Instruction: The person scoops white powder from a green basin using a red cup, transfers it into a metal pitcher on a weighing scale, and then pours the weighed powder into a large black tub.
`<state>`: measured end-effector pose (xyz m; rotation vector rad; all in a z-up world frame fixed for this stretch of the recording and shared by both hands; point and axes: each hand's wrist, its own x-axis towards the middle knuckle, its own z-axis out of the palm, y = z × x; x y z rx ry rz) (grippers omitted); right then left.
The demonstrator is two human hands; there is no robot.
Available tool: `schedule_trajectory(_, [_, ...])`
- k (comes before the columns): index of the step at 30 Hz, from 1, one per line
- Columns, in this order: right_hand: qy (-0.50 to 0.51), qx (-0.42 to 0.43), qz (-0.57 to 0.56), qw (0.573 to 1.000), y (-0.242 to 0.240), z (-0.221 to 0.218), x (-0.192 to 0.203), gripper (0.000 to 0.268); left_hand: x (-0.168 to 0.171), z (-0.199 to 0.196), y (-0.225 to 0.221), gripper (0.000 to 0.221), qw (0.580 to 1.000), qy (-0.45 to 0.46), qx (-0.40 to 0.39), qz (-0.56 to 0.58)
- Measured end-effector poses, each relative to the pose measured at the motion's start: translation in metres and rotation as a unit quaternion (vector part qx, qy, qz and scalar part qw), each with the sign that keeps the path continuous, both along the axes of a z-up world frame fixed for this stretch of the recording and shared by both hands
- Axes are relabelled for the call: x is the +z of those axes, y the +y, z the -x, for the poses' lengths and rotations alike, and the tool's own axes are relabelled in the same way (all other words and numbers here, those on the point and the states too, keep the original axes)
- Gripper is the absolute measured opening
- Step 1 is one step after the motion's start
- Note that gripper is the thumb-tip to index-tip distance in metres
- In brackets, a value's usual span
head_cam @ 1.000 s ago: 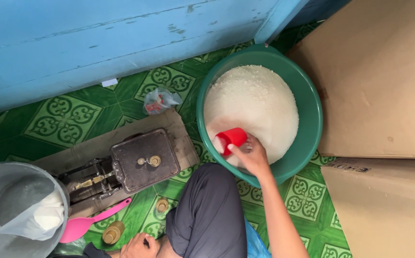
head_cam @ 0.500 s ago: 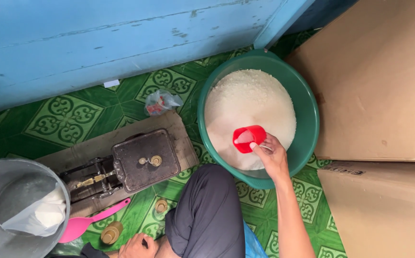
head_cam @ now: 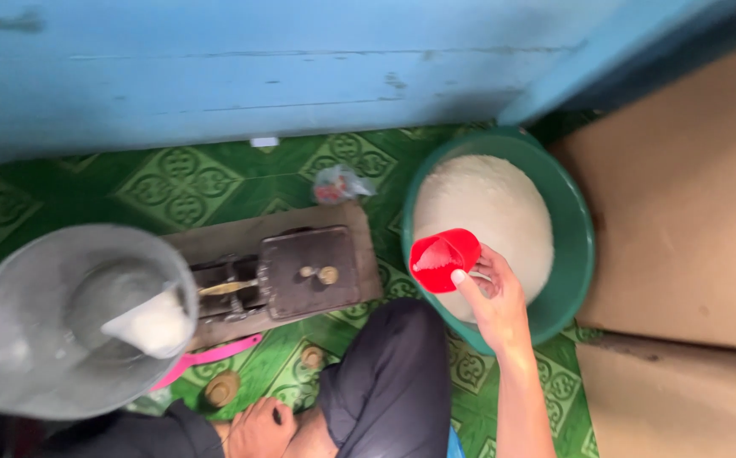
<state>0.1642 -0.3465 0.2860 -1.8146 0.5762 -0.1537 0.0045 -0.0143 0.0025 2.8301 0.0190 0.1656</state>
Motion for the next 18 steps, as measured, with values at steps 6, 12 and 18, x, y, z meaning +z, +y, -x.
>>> schedule_trajectory(6, [-0.054, 0.098, -0.069, 0.991, 0.073, -0.014, 0.014, 0.059, 0.004, 0.003, 0.005, 0.019, 0.996, 0.077, 0.006, 0.042])
schedule_trajectory(12, [-0.050, 0.190, 0.029, 0.980, 0.175, -0.029, 0.065, 0.066, 0.012, 0.002, 0.006, 0.015, 0.994, 0.044, 0.043, 0.087])
schedule_trajectory(18, [-0.079, 0.248, 0.178, 0.949, 0.246, -0.032, 0.090, 0.076, 0.019, -0.001, 0.012, 0.017, 0.993, 0.024, 0.016, 0.116])
